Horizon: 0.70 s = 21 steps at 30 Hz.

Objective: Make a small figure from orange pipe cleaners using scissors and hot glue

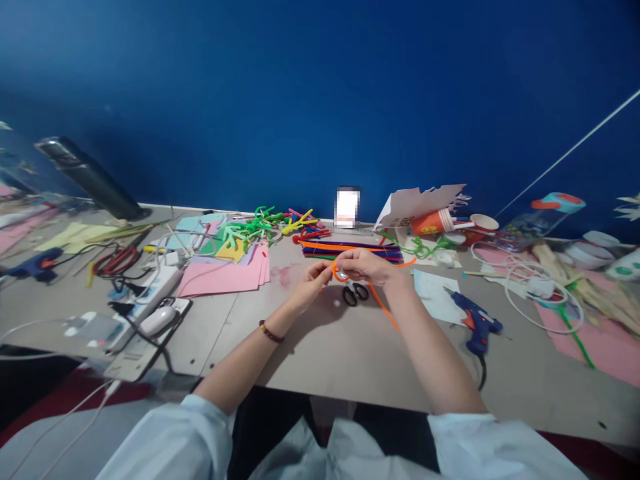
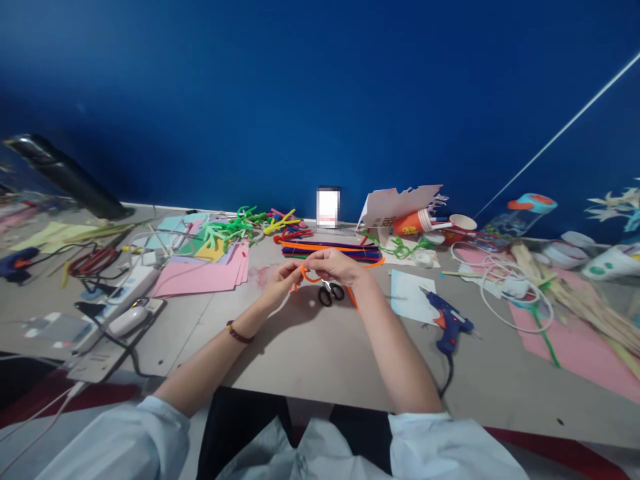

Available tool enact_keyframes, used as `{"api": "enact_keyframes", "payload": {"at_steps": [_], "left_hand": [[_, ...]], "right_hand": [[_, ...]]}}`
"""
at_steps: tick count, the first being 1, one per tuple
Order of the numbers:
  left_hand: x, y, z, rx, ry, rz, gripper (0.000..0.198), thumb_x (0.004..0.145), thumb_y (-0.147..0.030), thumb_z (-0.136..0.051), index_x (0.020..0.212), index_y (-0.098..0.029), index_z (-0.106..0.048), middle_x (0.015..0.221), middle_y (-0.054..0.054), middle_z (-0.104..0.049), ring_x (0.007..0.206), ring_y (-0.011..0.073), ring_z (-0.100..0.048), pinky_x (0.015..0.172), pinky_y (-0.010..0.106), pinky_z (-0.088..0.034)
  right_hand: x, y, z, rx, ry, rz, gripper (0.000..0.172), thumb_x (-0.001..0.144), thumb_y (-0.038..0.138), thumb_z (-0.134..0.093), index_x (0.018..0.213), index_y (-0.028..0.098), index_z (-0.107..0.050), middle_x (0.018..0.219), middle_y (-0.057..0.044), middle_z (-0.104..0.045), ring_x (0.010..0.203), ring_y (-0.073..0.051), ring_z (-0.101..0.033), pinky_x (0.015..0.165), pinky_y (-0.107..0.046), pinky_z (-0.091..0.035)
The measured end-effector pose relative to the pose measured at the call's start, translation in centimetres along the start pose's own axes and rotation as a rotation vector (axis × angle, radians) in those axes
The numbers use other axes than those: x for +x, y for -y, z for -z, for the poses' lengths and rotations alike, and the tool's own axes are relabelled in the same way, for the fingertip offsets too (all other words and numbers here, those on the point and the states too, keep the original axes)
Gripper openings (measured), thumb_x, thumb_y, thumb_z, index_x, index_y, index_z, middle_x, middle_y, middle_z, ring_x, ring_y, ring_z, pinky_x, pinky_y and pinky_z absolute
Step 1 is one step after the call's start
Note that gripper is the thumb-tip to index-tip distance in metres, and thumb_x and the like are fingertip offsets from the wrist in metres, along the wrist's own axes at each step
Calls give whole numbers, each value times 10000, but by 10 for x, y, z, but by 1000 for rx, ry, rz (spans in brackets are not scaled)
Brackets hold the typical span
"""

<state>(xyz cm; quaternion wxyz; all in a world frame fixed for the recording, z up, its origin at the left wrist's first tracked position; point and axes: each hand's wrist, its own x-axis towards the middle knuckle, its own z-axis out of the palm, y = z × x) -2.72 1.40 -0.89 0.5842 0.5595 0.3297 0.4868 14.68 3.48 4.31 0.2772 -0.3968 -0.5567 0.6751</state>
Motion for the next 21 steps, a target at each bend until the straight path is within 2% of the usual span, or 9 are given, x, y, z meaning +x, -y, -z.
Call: {"api": "enact_keyframes", "payload": {"at_steps": [3, 7, 12, 16, 18, 21], "left_hand": [[1, 2, 3, -140, 57, 63, 305, 726, -459, -693, 768, -161, -644, 602, -29, -508, 530, 59, -428, 501, 190, -327], [-2, -3, -1, -334, 119, 144, 316, 649, -413, -773, 740, -147, -631, 647, -14, -561, 578, 71, -516, 558, 192, -412], [-3, -6, -2, -424, 131, 260, 350, 590, -408, -808, 773, -163, -638, 680, 4, -609, 606, 114, -566, 586, 248, -469], [1, -2, 5, -314, 84, 190, 329, 629, -446, -769, 761, -172, -646, 649, -7, -585, 563, 88, -508, 561, 232, -425], [4, 0, 8, -156, 62, 106, 331, 659, -463, -739, 756, -159, -650, 642, -6, -577, 559, 81, -478, 547, 221, -400], [6, 0, 9, 59, 15, 0, 326, 737, -474, -662, 821, -159, -665, 716, 19, -623, 630, 102, -514, 600, 231, -422]], "right_hand": [[-1, -3, 0, 53, 27, 23, 302, 680, 408, -737, 744, 140, -615, 472, 78, -408, 408, -32, -270, 405, -207, -130], [-5, -5, 1, 53, 62, 51, 351, 660, 442, -755, 714, 146, -574, 508, 76, -427, 431, -34, -298, 417, -202, -151], [-5, 1, -1, -31, 65, 93, 385, 658, 484, -746, 708, 146, -567, 560, 54, -491, 460, -39, -345, 429, -200, -196], [-1, 3, -1, -71, 35, 95, 357, 669, 472, -735, 718, 149, -589, 549, 53, -497, 447, -42, -349, 419, -203, -210], [0, 2, 2, -76, 26, 64, 341, 673, 461, -728, 735, 146, -613, 545, 49, -504, 426, -41, -343, 404, -207, -206], [2, -2, 7, -128, 3, 26, 335, 678, 448, -718, 785, 137, -658, 576, 31, -547, 414, -39, -351, 393, -210, -223]]}}
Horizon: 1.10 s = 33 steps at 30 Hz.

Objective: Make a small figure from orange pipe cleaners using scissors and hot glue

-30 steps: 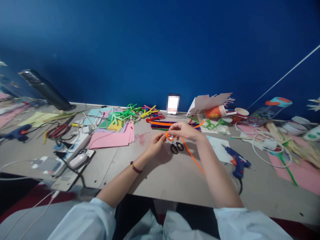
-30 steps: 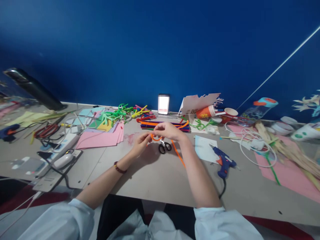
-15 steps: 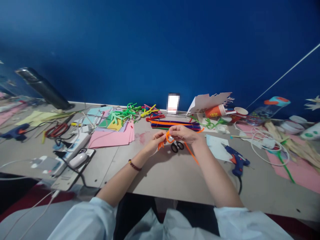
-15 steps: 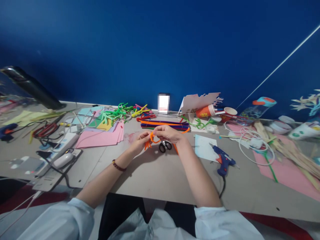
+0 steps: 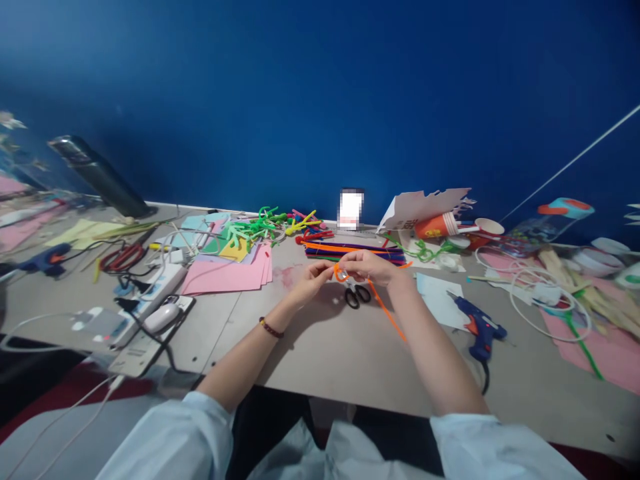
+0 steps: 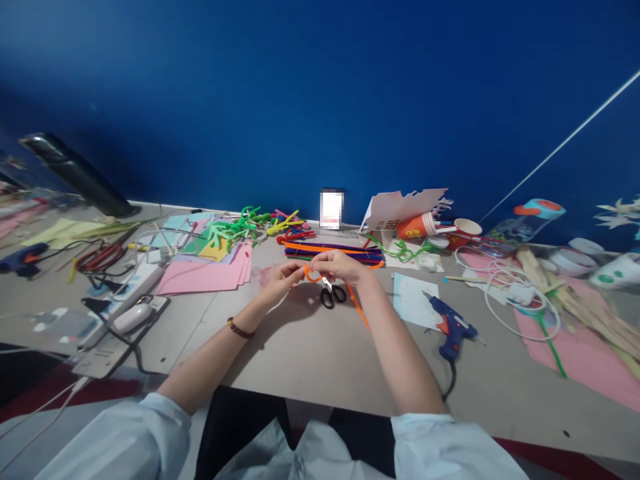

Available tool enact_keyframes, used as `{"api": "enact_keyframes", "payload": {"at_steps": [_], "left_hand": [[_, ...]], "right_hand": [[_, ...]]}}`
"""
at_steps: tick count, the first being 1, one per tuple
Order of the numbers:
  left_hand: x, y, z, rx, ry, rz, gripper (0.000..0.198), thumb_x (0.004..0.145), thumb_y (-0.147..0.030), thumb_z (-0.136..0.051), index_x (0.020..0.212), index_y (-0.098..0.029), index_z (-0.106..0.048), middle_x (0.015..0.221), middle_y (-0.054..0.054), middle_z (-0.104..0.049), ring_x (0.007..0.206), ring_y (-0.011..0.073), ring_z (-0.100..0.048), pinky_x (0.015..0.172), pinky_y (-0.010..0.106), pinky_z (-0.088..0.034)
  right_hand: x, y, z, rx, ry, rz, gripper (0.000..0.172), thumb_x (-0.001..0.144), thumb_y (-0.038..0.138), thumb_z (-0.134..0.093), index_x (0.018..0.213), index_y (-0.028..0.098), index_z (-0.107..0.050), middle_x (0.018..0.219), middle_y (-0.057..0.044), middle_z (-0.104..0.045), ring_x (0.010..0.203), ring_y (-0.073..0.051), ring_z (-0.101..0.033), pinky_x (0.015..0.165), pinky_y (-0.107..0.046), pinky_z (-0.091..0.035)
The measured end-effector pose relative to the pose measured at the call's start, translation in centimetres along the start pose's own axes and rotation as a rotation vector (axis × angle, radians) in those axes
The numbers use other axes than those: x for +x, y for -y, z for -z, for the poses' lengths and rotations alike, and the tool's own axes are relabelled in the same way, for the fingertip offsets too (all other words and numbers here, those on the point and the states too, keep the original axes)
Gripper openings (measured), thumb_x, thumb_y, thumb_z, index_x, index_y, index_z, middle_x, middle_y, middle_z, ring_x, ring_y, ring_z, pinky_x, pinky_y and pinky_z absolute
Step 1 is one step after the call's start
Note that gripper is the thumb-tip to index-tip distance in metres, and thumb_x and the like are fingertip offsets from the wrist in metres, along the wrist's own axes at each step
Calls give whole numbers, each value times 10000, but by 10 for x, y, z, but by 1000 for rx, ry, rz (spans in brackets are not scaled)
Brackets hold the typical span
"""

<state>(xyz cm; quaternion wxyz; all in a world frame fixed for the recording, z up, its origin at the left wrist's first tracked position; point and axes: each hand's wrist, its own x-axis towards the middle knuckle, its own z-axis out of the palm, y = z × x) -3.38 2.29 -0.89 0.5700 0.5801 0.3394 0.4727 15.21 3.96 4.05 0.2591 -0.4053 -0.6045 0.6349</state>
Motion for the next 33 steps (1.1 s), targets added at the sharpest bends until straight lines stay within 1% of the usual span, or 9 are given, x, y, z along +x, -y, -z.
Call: {"api": "enact_keyframes", "payload": {"at_steps": [4, 7, 9, 13, 19, 24, 30, 31, 33], "left_hand": [[0, -1, -3, 186, -41, -116, 248, 812, -405, -588, 852, -172, -661, 799, 48, -664, 722, 138, -572, 667, 258, -451], [-2, -1, -3, 328, -46, -217, 198, 839, -349, -558, 833, -179, -658, 811, 47, -672, 751, 148, -590, 697, 267, -454], [-3, -1, -3, 408, -46, -260, 190, 851, -327, -540, 818, -177, -652, 805, 43, -669, 757, 148, -591, 712, 269, -451], [-3, -4, -2, 475, -42, -310, 203, 867, -316, -515, 801, -172, -642, 791, 37, -659, 739, 144, -577, 713, 270, -441], [-3, -6, -3, 458, -53, -335, 201, 869, -322, -516, 820, -179, -649, 795, 46, -660, 736, 148, -569, 691, 271, -432], [-4, -5, -6, 389, -84, -291, 190, 834, -348, -561, 815, -187, -659, 808, 48, -671, 757, 160, -586, 716, 288, -449], [-2, 0, -8, 112, -58, -143, 250, 791, -410, -598, 822, -166, -639, 790, 54, -666, 688, 151, -590, 648, 275, -461], [-2, -1, -8, 102, -52, -136, 248, 793, -409, -598, 825, -166, -638, 792, 53, -665, 685, 150, -590, 645, 275, -461], [-2, -3, -6, 161, -55, -178, 228, 809, -390, -584, 818, -170, -641, 798, 53, -664, 706, 155, -593, 666, 282, -460]], "right_hand": [[-1, -1, 5, -108, -44, -23, 359, 685, 481, -700, 796, 140, -684, 569, 35, -537, 411, -37, -354, 396, -211, -245], [-2, 0, 7, -199, -12, -38, 367, 676, 490, -701, 794, 143, -701, 537, 43, -503, 421, -43, -347, 399, -213, -246], [-3, 2, 8, -245, 2, -36, 358, 667, 483, -708, 795, 148, -708, 563, 36, -521, 431, -45, -348, 401, -214, -255], [-4, 4, 8, -237, 20, 11, 327, 690, 456, -695, 810, 152, -700, 585, 34, -524, 449, -48, -367, 418, -211, -276], [-2, 0, 5, -139, 20, 66, 315, 698, 437, -702, 795, 139, -677, 616, 29, -534, 475, -46, -368, 440, -208, -269], [2, -7, 5, -69, 21, 72, 348, 685, 466, -715, 782, 135, -665, 584, 37, -515, 466, -44, -337, 435, -209, -228], [2, -8, 1, 133, 49, 60, 416, 691, 543, -694, 708, 141, -588, 508, 65, -415, 437, -45, -322, 416, -205, -203], [2, -8, 1, 141, 57, 56, 422, 702, 551, -681, 711, 139, -590, 508, 65, -410, 436, -46, -324, 415, -205, -208], [1, -7, 1, 109, 64, 48, 418, 715, 546, -672, 742, 134, -611, 522, 59, -432, 432, -44, -327, 414, -206, -220]]}}
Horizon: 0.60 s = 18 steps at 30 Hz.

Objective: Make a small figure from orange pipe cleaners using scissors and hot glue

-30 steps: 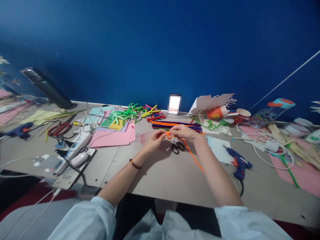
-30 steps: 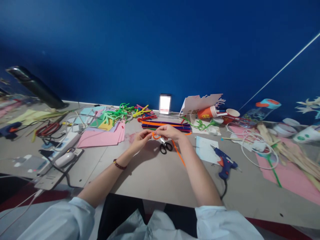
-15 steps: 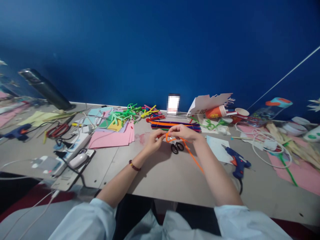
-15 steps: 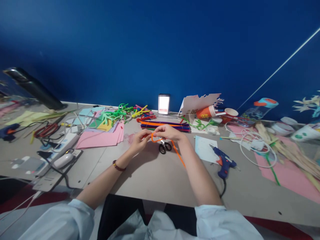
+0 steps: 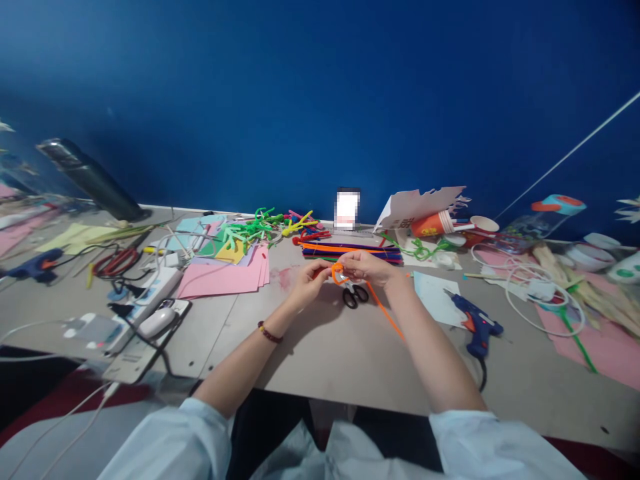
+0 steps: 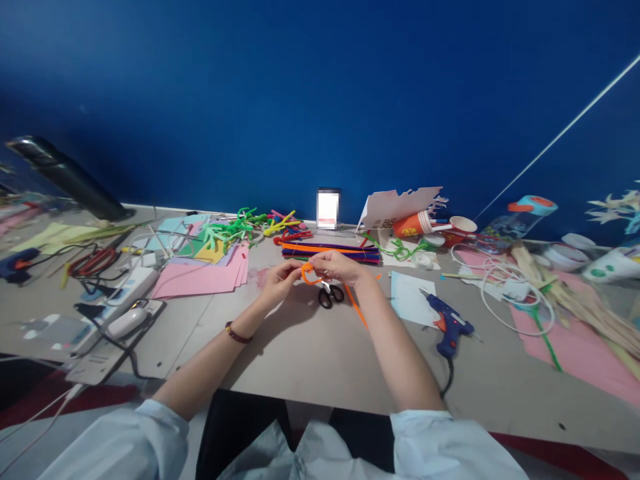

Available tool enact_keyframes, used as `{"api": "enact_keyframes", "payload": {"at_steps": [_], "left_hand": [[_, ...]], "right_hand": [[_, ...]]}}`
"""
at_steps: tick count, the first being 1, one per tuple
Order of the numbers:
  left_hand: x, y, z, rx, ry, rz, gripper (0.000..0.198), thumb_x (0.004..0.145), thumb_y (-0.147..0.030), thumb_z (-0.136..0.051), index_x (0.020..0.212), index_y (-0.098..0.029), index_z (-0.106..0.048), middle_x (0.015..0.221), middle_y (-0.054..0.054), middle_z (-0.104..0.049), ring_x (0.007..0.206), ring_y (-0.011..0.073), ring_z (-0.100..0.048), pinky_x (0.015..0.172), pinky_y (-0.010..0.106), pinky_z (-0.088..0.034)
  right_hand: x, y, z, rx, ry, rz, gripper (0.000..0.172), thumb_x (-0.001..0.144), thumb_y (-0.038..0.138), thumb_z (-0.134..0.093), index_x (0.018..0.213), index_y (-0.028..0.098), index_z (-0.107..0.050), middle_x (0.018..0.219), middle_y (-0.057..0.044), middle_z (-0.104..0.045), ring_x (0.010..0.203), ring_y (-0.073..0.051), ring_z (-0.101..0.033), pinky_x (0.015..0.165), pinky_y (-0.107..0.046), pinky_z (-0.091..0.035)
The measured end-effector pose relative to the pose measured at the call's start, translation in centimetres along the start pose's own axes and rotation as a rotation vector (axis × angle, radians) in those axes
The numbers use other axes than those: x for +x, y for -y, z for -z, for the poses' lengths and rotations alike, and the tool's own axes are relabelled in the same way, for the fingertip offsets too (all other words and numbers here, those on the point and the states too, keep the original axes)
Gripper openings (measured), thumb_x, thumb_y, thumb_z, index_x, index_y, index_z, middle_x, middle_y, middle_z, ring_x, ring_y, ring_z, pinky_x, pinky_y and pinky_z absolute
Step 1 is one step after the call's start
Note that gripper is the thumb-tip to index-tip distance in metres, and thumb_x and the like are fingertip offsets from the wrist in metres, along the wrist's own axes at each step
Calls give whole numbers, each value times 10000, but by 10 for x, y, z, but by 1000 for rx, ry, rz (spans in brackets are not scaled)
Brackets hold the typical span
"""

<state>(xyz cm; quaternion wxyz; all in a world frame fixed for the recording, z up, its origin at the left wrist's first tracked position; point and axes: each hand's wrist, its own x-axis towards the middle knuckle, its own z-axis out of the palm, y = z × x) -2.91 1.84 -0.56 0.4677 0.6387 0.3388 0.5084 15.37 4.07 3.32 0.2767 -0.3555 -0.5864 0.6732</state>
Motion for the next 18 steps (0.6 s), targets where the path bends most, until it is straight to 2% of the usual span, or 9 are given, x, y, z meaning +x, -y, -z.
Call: {"api": "enact_keyframes", "payload": {"at_steps": [6, 9, 13, 18], "left_hand": [[0, 1, 7, 487, 10, -319, 205, 889, -298, -479, 817, -201, -645, 808, 52, -664, 773, 166, -570, 757, 324, -410], [-1, 6, 7, 655, 49, -426, 224, 906, -287, -452, 820, -217, -647, 821, 52, -672, 787, 169, -567, 778, 338, -374], [-3, 9, 6, 721, 26, -493, 241, 914, -275, -434, 809, -223, -645, 821, 57, -676, 777, 171, -562, 757, 336, -363], [-4, 8, 6, 692, -50, -529, 230, 903, -268, -447, 794, -223, -644, 825, 69, -681, 784, 186, -553, 729, 338, -370]], "right_hand": [[-5, 3, 9, -257, 11, -40, 368, 707, 496, -687, 810, 143, -683, 546, 45, -492, 443, -52, -358, 423, -212, -252], [-9, 6, 12, -384, 44, -60, 351, 698, 483, -690, 833, 159, -711, 596, 24, -558, 472, -63, -387, 442, -218, -278], [-11, 11, 9, -405, 32, 37, 303, 682, 440, -711, 780, 154, -719, 712, -18, -649, 616, -110, -503, 565, -240, -369], [-8, 14, 0, -309, 24, 117, 304, 682, 438, -714, 711, 137, -686, 652, -5, -614, 580, -95, -456, 552, -239, -333]]}}
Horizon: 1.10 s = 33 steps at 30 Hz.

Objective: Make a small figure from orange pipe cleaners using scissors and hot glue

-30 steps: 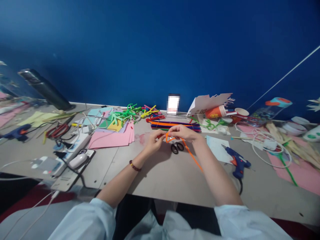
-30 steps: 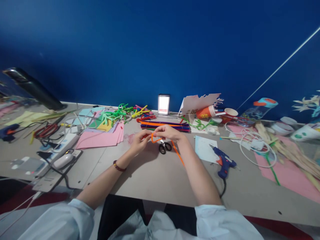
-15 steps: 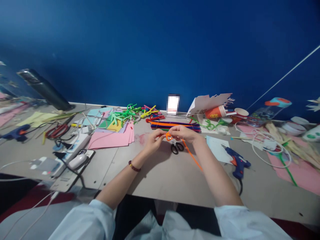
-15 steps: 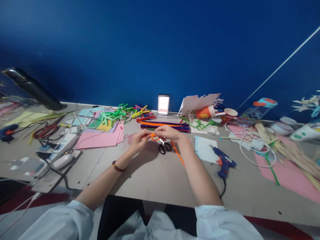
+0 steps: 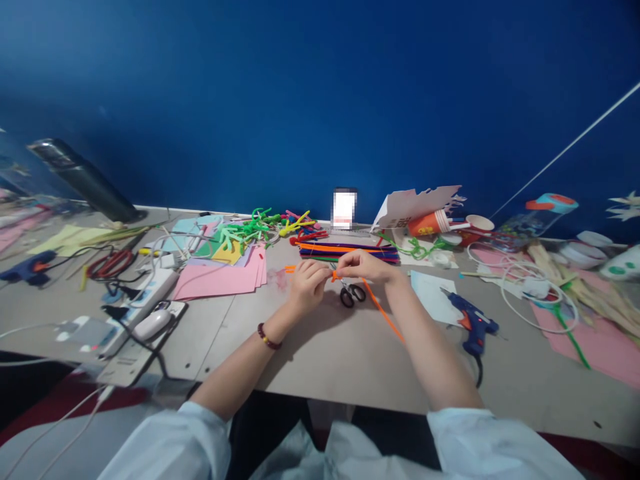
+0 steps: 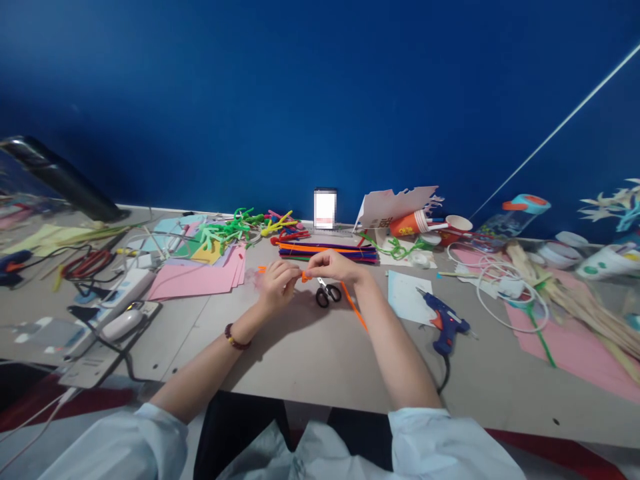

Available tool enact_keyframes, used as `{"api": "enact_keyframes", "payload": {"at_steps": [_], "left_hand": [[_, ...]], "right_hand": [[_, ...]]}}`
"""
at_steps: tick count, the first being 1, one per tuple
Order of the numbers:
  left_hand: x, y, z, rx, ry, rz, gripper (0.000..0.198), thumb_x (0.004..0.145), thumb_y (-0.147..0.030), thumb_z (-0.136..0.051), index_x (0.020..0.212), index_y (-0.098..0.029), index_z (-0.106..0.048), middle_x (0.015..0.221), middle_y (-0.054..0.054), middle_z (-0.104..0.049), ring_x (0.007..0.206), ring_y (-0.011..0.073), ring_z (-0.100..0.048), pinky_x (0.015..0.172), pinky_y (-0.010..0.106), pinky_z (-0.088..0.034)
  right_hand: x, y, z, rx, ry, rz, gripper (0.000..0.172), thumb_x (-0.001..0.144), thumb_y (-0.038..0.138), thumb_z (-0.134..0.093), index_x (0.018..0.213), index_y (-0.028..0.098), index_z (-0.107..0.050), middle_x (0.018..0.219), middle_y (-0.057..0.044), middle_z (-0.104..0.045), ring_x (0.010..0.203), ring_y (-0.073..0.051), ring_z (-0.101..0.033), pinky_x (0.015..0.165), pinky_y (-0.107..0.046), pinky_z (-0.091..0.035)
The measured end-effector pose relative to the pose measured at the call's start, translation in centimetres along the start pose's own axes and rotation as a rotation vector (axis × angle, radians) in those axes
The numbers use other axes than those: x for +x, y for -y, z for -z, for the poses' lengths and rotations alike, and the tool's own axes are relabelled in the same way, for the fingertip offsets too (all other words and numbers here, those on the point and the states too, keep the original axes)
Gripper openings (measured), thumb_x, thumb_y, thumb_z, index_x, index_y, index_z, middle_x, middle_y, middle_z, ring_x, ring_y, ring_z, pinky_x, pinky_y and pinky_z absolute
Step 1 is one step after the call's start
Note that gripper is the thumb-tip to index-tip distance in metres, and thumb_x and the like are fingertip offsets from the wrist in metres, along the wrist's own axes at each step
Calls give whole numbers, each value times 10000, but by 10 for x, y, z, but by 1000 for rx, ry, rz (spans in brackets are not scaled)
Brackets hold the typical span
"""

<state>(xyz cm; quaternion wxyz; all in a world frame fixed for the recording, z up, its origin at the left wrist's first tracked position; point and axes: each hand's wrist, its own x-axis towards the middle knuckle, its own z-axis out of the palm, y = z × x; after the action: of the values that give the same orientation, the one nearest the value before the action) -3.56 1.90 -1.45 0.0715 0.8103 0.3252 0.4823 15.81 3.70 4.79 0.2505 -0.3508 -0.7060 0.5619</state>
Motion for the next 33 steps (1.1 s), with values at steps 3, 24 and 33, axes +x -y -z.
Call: {"api": "enact_keyframes", "payload": {"at_steps": [3, 24, 33], "left_hand": [[1, -1, 1, -29, -12, 40, 233, 894, -277, -454, 768, -218, -641, 820, 73, -677, 780, 189, -552, 728, 342, -378], [7, -22, 1, -1332, 41, 948, 344, 586, -412, -806, 741, -160, -631, 610, -26, -599, 525, 91, -540, 491, 212, -451], [5, -12, -3, -1320, -19, 965, 309, 613, -377, -791, 768, -155, -641, 651, -9, -627, 543, 98, -569, 513, 212, -463]], "right_hand": [[3, -4, -2, 40, -12, 19, 331, 681, 462, -715, 688, 135, -666, 617, 4, -581, 552, -86, -418, 527, -237, -305], [14, -17, -17, 261, -114, 55, 240, 632, 371, -771, 653, 155, -668, 599, 26, -571, 528, -74, -408, 513, -230, -301], [17, -16, -24, 357, -160, 9, 291, 666, 418, -749, 680, 154, -629, 551, 62, -478, 470, -48, -322, 463, -215, -221]]}}
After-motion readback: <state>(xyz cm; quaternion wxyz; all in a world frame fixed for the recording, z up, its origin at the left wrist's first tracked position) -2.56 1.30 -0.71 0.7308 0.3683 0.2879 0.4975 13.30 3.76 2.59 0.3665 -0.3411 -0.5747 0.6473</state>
